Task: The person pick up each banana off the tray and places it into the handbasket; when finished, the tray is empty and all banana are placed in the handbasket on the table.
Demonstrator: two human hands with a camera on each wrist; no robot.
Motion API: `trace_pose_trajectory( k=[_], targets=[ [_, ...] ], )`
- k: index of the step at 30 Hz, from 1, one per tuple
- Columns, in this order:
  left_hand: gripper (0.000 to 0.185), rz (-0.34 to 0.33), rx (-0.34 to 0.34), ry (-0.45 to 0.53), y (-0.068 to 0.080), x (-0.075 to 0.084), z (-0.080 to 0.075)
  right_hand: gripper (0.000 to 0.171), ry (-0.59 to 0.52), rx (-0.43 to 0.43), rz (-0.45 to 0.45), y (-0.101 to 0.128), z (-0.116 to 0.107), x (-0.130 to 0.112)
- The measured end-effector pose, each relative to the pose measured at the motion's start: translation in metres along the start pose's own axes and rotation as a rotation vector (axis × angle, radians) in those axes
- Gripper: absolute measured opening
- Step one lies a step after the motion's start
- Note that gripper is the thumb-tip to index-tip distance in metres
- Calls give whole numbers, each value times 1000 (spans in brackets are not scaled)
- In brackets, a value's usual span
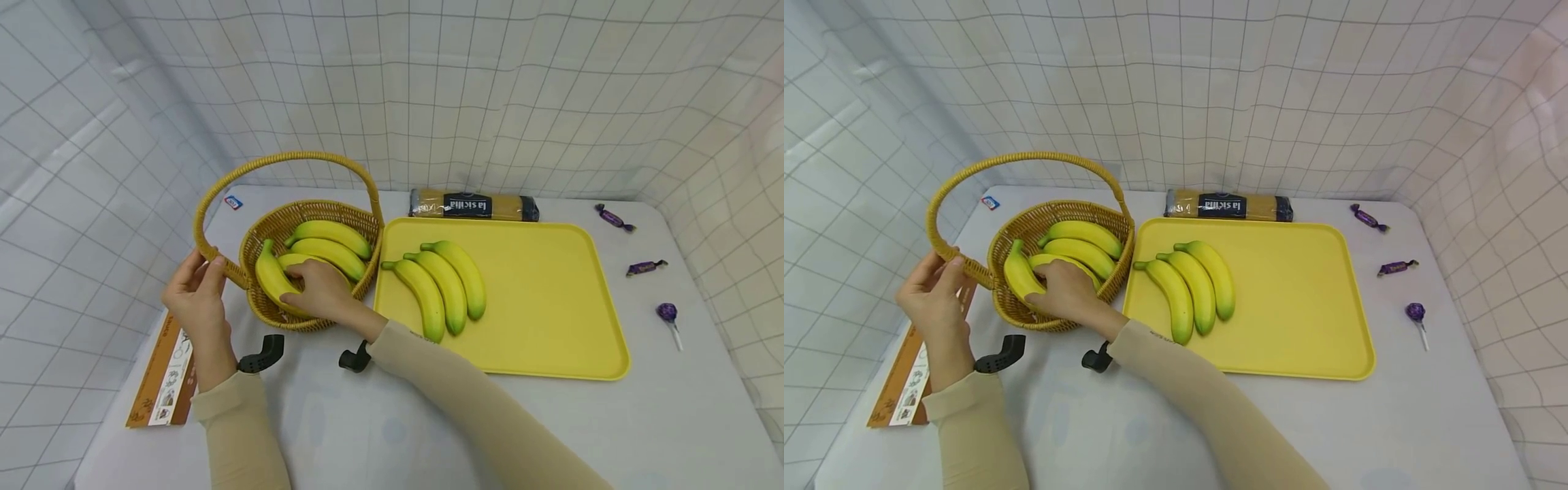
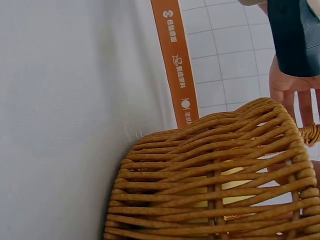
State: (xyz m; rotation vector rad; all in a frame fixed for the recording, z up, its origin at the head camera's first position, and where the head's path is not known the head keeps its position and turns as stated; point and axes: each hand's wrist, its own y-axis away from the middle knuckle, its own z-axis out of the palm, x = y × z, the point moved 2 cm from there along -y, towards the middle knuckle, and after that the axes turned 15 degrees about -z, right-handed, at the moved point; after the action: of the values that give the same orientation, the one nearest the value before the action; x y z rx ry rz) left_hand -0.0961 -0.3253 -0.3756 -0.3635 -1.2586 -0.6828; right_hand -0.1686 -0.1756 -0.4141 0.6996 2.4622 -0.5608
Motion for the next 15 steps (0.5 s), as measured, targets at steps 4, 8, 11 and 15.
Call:
trace_pose_trajectory(
  k=[4, 8, 11, 15],
  targets=[
    [29, -13, 0, 6, -1, -1, 1, 53, -63, 28, -38, 4, -7, -1],
    [29, -13, -3, 1, -1, -1, 2, 56, -132, 48, -59, 15, -19, -5],
    [28, -8, -4, -3, -1, -1, 1, 57, -194, 60, -56, 27, -28, -6],
    [28, -12, -7, -6, -1, -1, 1, 56, -274, 90, -39, 45, -36, -5]
  ],
)
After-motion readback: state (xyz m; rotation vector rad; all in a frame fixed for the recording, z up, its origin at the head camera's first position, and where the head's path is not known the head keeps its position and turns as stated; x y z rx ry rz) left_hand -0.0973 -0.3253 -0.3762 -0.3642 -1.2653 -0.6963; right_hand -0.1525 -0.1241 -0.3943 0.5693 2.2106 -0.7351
